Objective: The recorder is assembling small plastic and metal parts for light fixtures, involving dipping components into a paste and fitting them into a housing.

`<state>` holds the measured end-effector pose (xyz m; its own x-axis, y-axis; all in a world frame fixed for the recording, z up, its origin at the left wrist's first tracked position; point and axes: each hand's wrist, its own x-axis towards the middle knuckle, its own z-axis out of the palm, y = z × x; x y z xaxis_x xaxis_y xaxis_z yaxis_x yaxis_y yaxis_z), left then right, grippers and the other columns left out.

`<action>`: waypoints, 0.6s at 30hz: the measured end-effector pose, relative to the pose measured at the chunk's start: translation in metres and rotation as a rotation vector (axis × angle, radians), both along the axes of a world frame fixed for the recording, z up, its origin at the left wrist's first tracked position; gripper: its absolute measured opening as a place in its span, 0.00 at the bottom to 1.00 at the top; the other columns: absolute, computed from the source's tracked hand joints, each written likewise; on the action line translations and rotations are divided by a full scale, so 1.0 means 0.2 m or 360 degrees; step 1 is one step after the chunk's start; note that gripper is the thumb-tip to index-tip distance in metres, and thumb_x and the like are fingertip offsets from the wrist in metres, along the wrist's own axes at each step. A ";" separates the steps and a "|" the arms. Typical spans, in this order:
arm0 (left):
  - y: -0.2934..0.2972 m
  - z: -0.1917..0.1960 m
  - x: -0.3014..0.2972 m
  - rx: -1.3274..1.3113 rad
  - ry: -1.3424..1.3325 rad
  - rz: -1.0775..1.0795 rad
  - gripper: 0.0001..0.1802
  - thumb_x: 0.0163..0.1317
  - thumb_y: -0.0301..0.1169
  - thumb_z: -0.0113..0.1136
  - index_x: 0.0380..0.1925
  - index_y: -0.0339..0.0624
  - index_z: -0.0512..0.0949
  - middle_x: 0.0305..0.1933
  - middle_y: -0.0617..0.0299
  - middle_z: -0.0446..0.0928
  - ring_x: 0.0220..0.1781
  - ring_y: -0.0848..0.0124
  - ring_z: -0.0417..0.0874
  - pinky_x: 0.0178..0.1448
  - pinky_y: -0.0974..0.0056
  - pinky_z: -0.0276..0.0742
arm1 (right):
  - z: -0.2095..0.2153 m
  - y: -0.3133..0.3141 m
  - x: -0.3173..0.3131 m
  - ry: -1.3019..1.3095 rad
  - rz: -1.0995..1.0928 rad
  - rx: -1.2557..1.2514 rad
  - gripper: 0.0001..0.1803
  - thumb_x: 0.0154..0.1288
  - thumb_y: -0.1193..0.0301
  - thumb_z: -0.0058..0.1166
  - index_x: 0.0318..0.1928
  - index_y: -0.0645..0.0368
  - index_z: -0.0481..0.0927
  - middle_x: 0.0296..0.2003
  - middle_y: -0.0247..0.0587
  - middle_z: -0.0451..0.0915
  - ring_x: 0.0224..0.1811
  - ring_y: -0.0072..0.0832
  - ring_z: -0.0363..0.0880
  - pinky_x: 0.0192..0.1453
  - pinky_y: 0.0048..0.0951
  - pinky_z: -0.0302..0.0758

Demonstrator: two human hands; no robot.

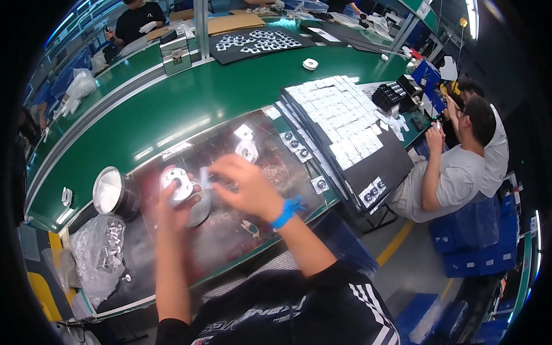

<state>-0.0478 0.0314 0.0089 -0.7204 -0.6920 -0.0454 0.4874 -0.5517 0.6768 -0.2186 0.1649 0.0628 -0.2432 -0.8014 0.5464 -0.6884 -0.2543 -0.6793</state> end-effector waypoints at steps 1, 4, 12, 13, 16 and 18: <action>0.01 0.00 0.00 -0.0057 -0.0042 0.0043 0.32 0.62 0.30 0.60 0.64 0.51 0.59 0.49 0.52 0.77 0.44 0.60 0.84 0.38 0.58 0.86 | 0.01 -0.06 0.02 0.0070 0.0141 -0.0084 0.17 0.56 0.77 0.62 0.48 0.61 0.82 0.45 0.44 0.79 0.44 0.35 0.81 0.47 0.31 0.79; 0.00 0.00 0.01 -0.0125 0.0042 0.0238 0.40 0.54 0.18 0.64 0.65 0.52 0.60 0.52 0.55 0.76 0.51 0.65 0.80 0.49 0.60 0.84 | 0.02 -0.22 0.08 0.0063 0.0418 -0.0129 0.17 0.55 0.78 0.62 0.47 0.62 0.82 0.44 0.44 0.78 0.46 0.38 0.79 0.50 0.32 0.78; -0.10 -0.09 0.05 0.0101 0.0135 0.0532 0.42 0.50 0.11 0.64 0.64 0.53 0.62 0.52 0.58 0.75 0.54 0.64 0.79 0.54 0.61 0.82 | -0.04 -0.44 0.11 -0.0228 0.0651 -0.0005 0.29 0.52 0.77 0.68 0.57 0.55 0.78 0.54 0.40 0.74 0.53 0.29 0.77 0.47 0.26 0.80; -0.10 -0.10 0.03 0.0111 0.0120 0.0495 0.41 0.52 0.12 0.64 0.63 0.54 0.62 0.52 0.57 0.75 0.55 0.64 0.79 0.55 0.58 0.82 | -0.11 -0.44 0.09 -0.0505 0.0668 0.0013 0.34 0.51 0.78 0.69 0.61 0.55 0.74 0.56 0.40 0.73 0.56 0.28 0.76 0.51 0.27 0.78; -0.09 -0.09 0.03 0.0202 0.0099 0.0452 0.40 0.53 0.11 0.63 0.63 0.54 0.62 0.53 0.56 0.75 0.55 0.63 0.79 0.55 0.56 0.83 | -0.20 -0.45 0.09 -0.0784 0.0639 0.0068 0.37 0.52 0.79 0.70 0.63 0.62 0.70 0.56 0.44 0.77 0.56 0.27 0.76 0.52 0.28 0.73; -0.10 -0.09 0.04 0.0265 0.0137 0.0419 0.39 0.53 0.10 0.61 0.63 0.54 0.61 0.53 0.56 0.74 0.55 0.63 0.79 0.54 0.56 0.83 | -0.23 -0.46 0.12 -0.0951 0.0676 0.0098 0.36 0.53 0.78 0.69 0.63 0.65 0.69 0.55 0.47 0.78 0.56 0.29 0.76 0.57 0.29 0.72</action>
